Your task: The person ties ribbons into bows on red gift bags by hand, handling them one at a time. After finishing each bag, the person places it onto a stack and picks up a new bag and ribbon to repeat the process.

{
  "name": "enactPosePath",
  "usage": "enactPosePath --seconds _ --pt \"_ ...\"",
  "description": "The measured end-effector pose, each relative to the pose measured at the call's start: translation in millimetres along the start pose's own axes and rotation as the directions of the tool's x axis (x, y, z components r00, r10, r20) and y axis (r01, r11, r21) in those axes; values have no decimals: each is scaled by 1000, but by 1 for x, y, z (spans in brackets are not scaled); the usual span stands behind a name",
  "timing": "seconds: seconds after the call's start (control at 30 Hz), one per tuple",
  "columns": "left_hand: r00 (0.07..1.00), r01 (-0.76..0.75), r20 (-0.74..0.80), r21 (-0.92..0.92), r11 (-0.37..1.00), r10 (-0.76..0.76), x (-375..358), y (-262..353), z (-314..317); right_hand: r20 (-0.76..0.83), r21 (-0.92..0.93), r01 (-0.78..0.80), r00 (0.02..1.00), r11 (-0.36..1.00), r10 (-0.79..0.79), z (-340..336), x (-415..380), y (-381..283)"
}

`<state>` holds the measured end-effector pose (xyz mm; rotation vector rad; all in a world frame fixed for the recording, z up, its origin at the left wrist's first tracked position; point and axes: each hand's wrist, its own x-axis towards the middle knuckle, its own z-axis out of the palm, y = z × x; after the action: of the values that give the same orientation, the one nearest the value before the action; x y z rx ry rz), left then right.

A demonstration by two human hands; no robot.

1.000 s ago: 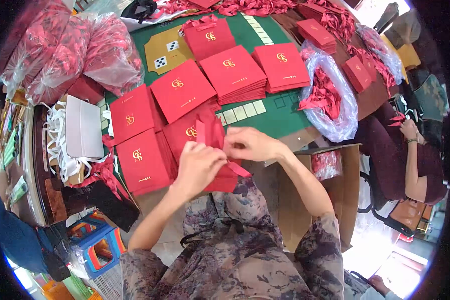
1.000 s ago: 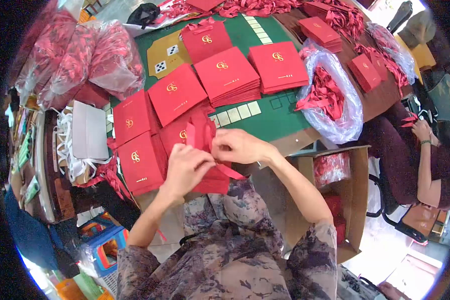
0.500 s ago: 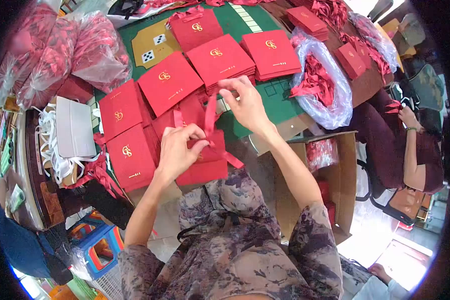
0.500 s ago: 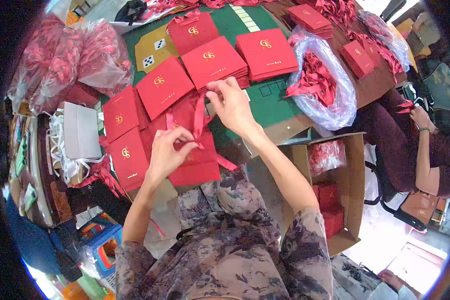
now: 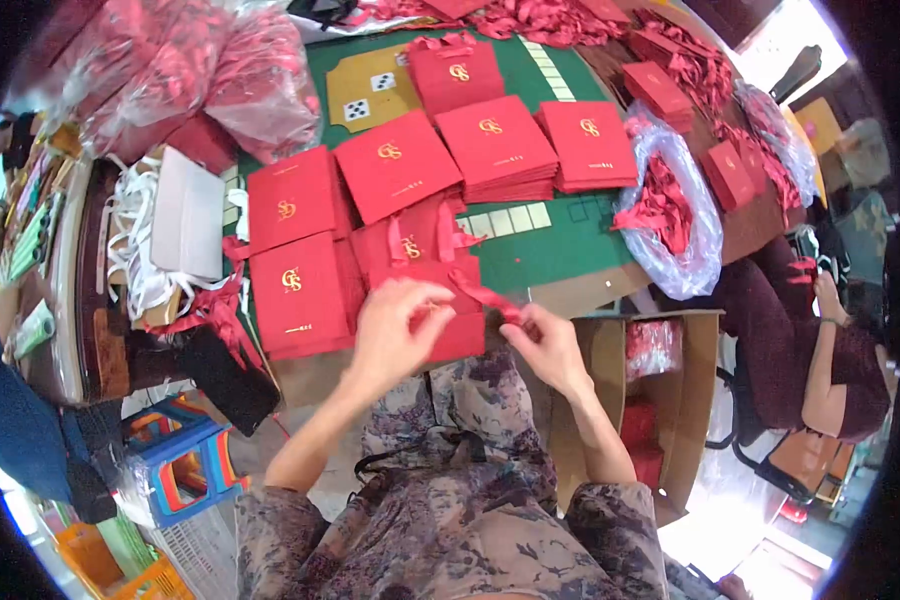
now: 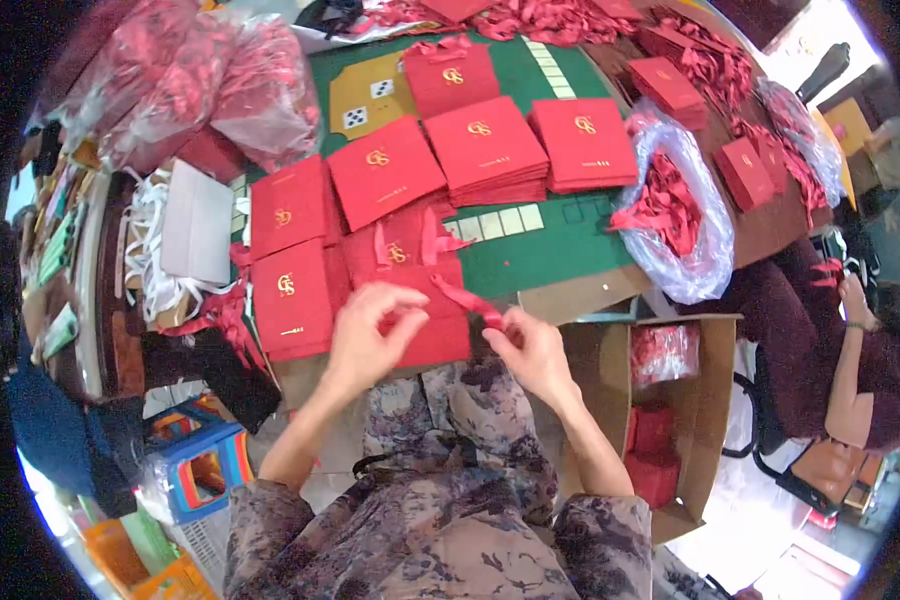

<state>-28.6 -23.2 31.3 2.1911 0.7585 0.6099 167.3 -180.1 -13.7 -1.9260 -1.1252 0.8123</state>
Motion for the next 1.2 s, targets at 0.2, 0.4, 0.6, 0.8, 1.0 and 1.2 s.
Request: enactPosePath --seconds 0.2,0.4,0.6,0.8,1.0,1.2 --pt "919 370 300 -440 818 -254 -42 13 43 142 652 -174 984 738 107 16 17 -46" --pt "921 387 242 -648 656 -304 -57 -18 42 126 636 -136 990 760 72 40 22 -54" --pt "993 77 -88 38 996 -73 -49 -19 -6 -214 -237 452 839 860 -500 47 7 -68" --pt "991 133 3 -69 989 -133 -31 -16 -22 -86 -140 447 884 884 -460 73 19 -72" --pt "993 -1 -114 179 984 22 -3 -41 -41 -169 -6 309 937 951 -305 85 32 -73" --pt "999 -7 54 282 959 -8 7 -56 -39 -257 50 231 943 972 -211 99 48 -68"
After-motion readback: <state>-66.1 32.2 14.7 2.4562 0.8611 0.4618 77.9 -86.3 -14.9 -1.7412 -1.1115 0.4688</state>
